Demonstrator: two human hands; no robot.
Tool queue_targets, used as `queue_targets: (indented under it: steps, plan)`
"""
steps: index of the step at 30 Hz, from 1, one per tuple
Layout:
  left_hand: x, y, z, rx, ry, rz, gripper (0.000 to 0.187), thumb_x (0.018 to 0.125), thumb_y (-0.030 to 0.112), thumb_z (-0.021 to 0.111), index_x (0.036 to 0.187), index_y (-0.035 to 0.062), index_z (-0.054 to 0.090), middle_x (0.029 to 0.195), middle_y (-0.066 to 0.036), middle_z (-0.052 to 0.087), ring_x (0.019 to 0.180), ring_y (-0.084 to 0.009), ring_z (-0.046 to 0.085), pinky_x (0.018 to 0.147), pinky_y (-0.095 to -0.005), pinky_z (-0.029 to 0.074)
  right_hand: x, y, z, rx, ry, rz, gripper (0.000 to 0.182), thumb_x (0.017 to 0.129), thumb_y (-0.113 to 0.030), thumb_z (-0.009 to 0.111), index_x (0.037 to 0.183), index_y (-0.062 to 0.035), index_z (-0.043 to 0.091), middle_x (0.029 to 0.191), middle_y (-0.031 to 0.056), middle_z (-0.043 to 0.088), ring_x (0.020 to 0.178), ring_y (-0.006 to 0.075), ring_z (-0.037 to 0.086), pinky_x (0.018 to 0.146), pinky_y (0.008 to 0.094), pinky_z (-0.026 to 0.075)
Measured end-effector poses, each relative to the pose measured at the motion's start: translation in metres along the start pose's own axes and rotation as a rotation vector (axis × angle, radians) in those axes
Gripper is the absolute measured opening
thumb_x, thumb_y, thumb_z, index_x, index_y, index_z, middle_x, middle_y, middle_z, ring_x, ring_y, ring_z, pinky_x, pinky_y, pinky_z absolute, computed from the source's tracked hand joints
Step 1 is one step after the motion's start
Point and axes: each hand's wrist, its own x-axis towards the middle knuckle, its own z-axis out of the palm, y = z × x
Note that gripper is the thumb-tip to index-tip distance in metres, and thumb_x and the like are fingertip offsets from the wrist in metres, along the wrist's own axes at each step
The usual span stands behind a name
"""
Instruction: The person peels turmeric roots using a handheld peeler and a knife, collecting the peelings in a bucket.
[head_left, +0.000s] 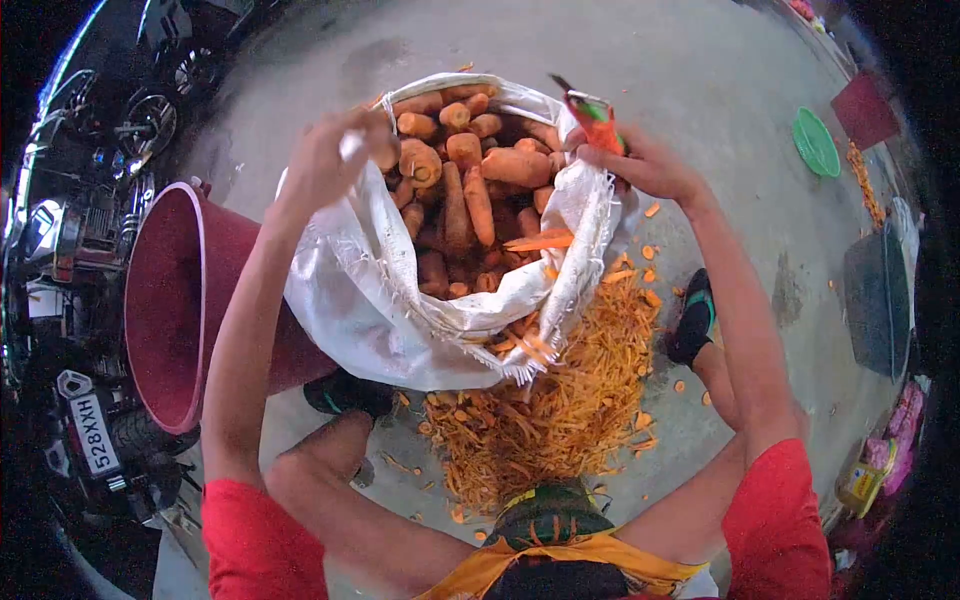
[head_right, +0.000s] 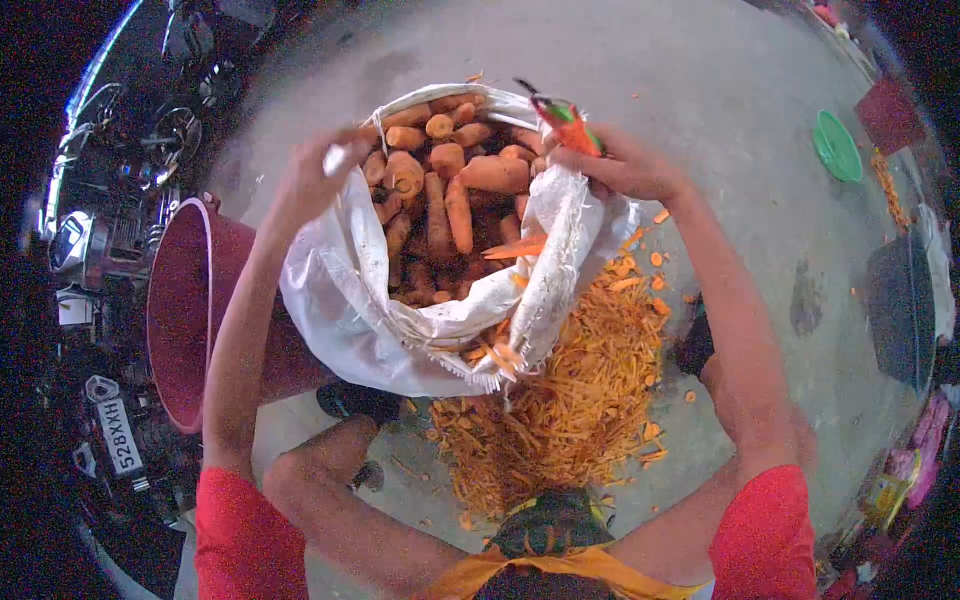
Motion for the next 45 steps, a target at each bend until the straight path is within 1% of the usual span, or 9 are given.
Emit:
queue_targets:
  steps: [3,9,14,24,28,33,36,39,45]
  plan:
    - [-0.058,0.041,-0.038,0.179,-0.322,0.116,0.028,0.093,0.031,0.063,0.094,0.0042,0.073,0.091,-0.015,0.066,0.1,-0.0318,0.063,0.097,-0.0413,0.041,-0.005,0.014,-0.006,0.009,0.118,0.024,0.035,0.098,-0.043,0.066,0.105,-0.0085,0.066,0.075,-0.006,0.055,0.061,0.0037,0.049,0.051,0.0233,0.038]
    - [-0.151,0.066,-0.086,0.161,-0.235,-0.047,0.026,0.088,0.029,0.068,0.089,0.0038,0.068,0.102,-0.011,0.064,0.11,-0.0314,0.056,0.099,-0.0454,0.036,-0.046,0.064,-0.009,0.172,0.572,0.151,0.035,0.096,-0.041,0.068,0.102,-0.0065,0.066,0.073,-0.0041,0.056,0.058,0.0066,0.049,0.051,0.0249,0.038]
    - [-0.186,0.076,-0.094,0.211,-0.01,-0.055,0.032,0.071,0.02,0.08,0.094,0.0049,0.064,0.107,-0.009,0.063,0.112,-0.0311,0.056,0.099,-0.0438,0.038,-0.078,0.108,0.016,0.267,0.59,0.324,0.041,0.095,-0.042,0.069,0.113,-0.0059,0.064,0.086,-0.0018,0.061,0.071,0.0077,0.054,0.062,0.0263,0.044]
    - [-0.162,0.129,-0.12,0.237,-0.511,0.06,0.026,0.06,0.009,0.077,0.084,0.0098,0.069,0.104,-0.007,0.063,0.111,-0.0286,0.057,0.099,-0.0433,0.038,-0.106,0.07,0.092,0.859,0.743,-0.002,0.028,0.091,-0.026,0.076,0.109,-0.0105,0.061,0.092,-0.003,0.061,0.079,0.008,0.057,0.068,0.0274,0.046]
    - [-0.212,0.147,-0.114,0.179,-0.336,-0.028,0.029,0.059,0.021,0.084,0.08,0.0074,0.068,0.1,-0.005,0.062,0.109,-0.0275,0.056,0.098,-0.0447,0.038,-0.116,0.063,0.104,0.941,0.755,0.049,0.024,0.089,-0.018,0.077,0.107,-0.0102,0.063,0.093,-0.0025,0.062,0.084,0.0089,0.059,0.074,0.0274,0.048]
    - [-0.168,0.18,-0.122,0.416,-0.787,-0.379,0.06,0.07,0.049,0.083,0.109,0.0043,0.071,0.124,-0.018,0.062,0.11,-0.0335,0.06,0.096,-0.0467,0.044,-0.117,0.076,0.106,0.704,0.779,-0.001,0.026,0.088,-0.013,0.077,0.109,-0.0071,0.064,0.098,-0.0006,0.065,0.092,0.0113,0.061,0.082,0.0289,0.049]
    - [-0.144,0.19,-0.064,0.321,-0.15,-0.036,0.072,0.084,0.055,0.072,0.134,0.005,0.058,0.131,-0.019,0.059,0.119,-0.0354,0.057,0.101,-0.0498,0.041,-0.12,0.064,0.112,0.746,0.801,0.024,0.026,0.089,-0.016,0.076,0.109,-0.0063,0.064,0.1,0.0002,0.065,0.093,0.0119,0.061,0.085,0.0294,0.048]
    - [-0.129,0.202,-0.012,0.009,-0.481,-0.221,0.045,0.092,0.04,0.067,0.124,0.0085,0.064,0.114,-0.019,0.067,0.105,-0.037,0.065,0.088,-0.0478,0.051,-0.123,0.06,0.11,0.847,0.776,0.071,0.024,0.091,-0.021,0.075,0.106,-0.0047,0.066,0.101,0.0001,0.066,0.093,0.0118,0.06,0.086,0.0292,0.047]
    - [-0.217,0.259,0.033,-0.064,-0.48,-0.158,0.026,0.092,0.021,0.063,0.112,0.0062,0.069,0.098,-0.018,0.066,0.095,-0.0388,0.065,0.08,-0.0494,0.051,-0.127,0.079,0.1,0.461,0.784,0.142,0.029,0.092,-0.025,0.075,0.109,-0.0027,0.067,0.1,0.0004,0.066,0.09,0.01,0.059,0.079,0.0274,0.047]
